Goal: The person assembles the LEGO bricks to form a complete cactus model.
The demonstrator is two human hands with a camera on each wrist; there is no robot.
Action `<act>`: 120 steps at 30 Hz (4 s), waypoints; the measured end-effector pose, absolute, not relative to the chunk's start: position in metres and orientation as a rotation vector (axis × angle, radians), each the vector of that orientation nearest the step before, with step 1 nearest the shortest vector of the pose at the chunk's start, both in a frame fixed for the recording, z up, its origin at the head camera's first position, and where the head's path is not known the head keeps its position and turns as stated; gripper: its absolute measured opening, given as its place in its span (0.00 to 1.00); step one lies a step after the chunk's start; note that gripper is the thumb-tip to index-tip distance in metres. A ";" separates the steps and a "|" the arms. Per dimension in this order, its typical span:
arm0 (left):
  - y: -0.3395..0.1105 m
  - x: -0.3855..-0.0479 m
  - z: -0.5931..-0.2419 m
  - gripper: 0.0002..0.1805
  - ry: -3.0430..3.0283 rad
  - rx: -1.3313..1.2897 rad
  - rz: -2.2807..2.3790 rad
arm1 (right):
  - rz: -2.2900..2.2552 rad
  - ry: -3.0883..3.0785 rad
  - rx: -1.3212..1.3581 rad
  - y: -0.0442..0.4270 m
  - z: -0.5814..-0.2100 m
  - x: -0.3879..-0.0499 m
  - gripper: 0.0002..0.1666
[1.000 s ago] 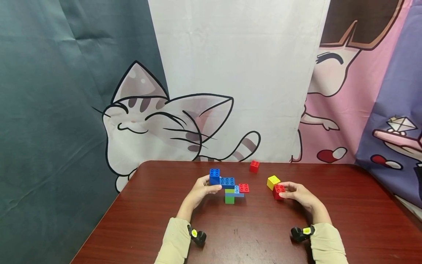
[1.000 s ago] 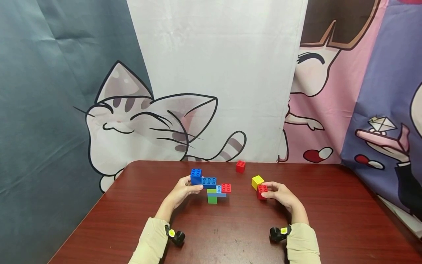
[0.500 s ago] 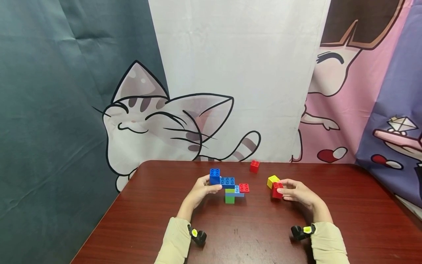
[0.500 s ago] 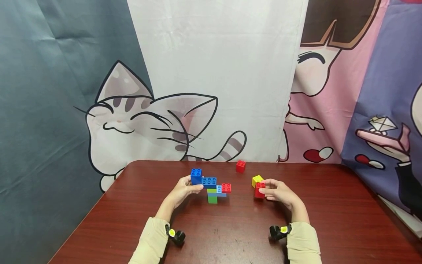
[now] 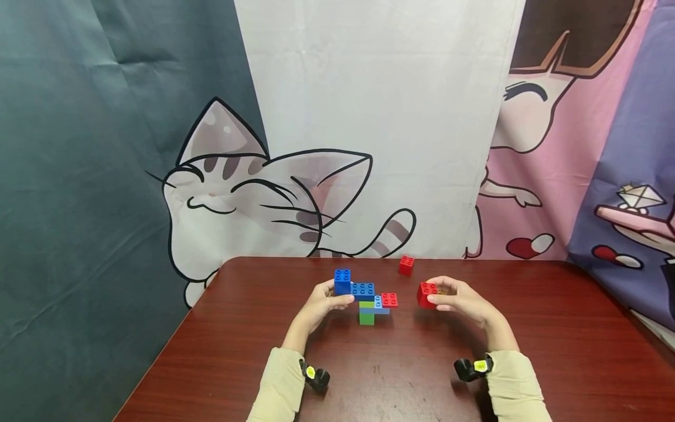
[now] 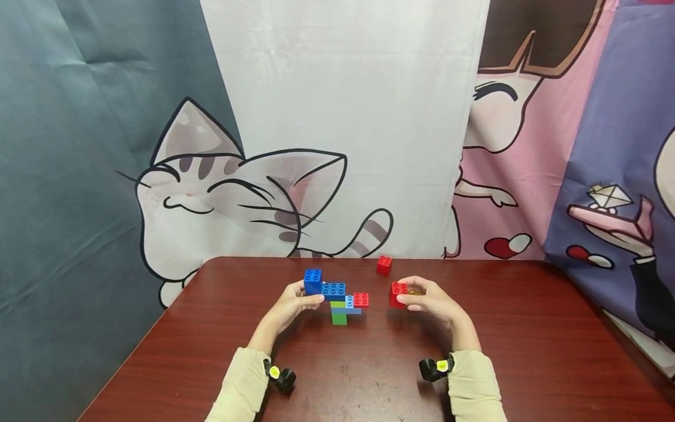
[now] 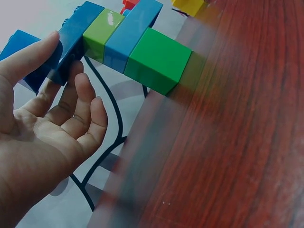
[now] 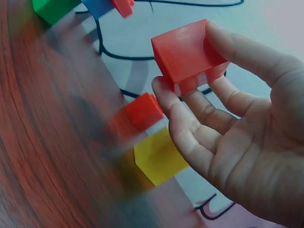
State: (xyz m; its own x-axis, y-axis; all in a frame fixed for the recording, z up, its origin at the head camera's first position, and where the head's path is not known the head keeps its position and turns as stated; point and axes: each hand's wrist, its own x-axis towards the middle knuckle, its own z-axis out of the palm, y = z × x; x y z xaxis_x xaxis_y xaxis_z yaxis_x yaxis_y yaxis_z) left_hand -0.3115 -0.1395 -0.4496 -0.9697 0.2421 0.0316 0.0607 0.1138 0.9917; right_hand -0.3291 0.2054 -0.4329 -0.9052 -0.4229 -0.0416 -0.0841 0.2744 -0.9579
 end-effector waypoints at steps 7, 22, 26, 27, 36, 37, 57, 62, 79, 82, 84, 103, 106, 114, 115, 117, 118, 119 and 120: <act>-0.140 -0.312 -0.450 0.27 2.231 0.309 1.988 | -1.702 2.258 -0.551 0.176 -0.426 -0.327 0.32; -0.138 -0.311 -0.450 0.26 2.242 0.280 1.980 | -1.662 2.297 -0.580 0.153 -0.428 -0.321 0.31; -0.138 -0.312 -0.449 0.27 2.245 0.281 1.974 | -1.656 2.299 -0.586 0.152 -0.429 -0.322 0.31; -0.138 -0.312 -0.449 0.27 2.244 0.280 1.971 | -1.653 2.305 -0.588 0.152 -0.429 -0.322 0.31; -0.139 -0.313 -0.450 0.27 2.234 0.293 1.972 | -1.671 2.327 -0.559 0.148 -0.431 -0.322 0.33; -0.139 -0.313 -0.450 0.27 2.235 0.293 1.972 | -1.672 2.329 -0.554 0.147 -0.432 -0.322 0.33; -0.139 -0.311 -0.448 0.29 2.211 0.280 1.995 | -1.744 2.218 -0.507 0.142 -0.435 -0.322 0.32; -0.139 -0.313 -0.450 0.28 2.187 0.286 2.025 | -1.739 2.238 -0.446 0.141 -0.435 -0.322 0.31; -0.138 -0.314 -0.453 0.25 2.232 0.295 1.982 | -1.772 2.226 -0.396 0.142 -0.442 -0.323 0.32; -0.138 -0.313 -0.453 0.25 2.234 0.298 1.978 | -1.781 2.220 -0.403 0.143 -0.443 -0.323 0.31; -0.138 -0.313 -0.453 0.26 2.230 0.303 1.979 | -1.780 2.221 -0.407 0.143 -0.444 -0.323 0.31; -0.135 -0.312 -0.452 0.26 2.220 0.311 1.988 | -1.726 2.261 -0.426 0.136 -0.448 -0.326 0.38; -0.135 -0.312 -0.452 0.26 2.220 0.313 1.990 | -1.708 2.266 -0.440 0.137 -0.449 -0.327 0.38; -0.135 -0.310 -0.451 0.26 2.223 0.309 1.985 | -1.596 2.334 -0.498 0.140 -0.452 -0.328 0.37; -0.135 -0.310 -0.451 0.26 2.223 0.311 1.983 | -1.585 2.337 -0.511 0.141 -0.452 -0.328 0.37; -0.135 -0.309 -0.451 0.26 2.220 0.315 1.982 | -1.575 2.337 -0.536 0.144 -0.452 -0.328 0.35; -0.135 -0.309 -0.451 0.26 2.219 0.318 1.983 | -1.571 2.341 -0.544 0.145 -0.452 -0.328 0.34; -0.135 -0.309 -0.450 0.26 2.217 0.319 1.983 | -1.572 2.338 -0.552 0.147 -0.452 -0.328 0.33; -0.135 -0.309 -0.450 0.26 2.215 0.319 1.985 | -1.575 2.336 -0.564 0.149 -0.452 -0.328 0.31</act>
State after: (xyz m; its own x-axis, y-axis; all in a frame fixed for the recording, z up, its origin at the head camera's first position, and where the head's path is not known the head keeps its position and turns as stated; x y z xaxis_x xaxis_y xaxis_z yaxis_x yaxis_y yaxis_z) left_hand -0.3092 -0.1347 -0.4502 -0.9660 0.2566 0.0298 0.0577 0.1018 0.9931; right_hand -0.3283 0.1485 -0.4520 -0.8884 -0.4591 -0.0041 -0.1683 0.3341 -0.9274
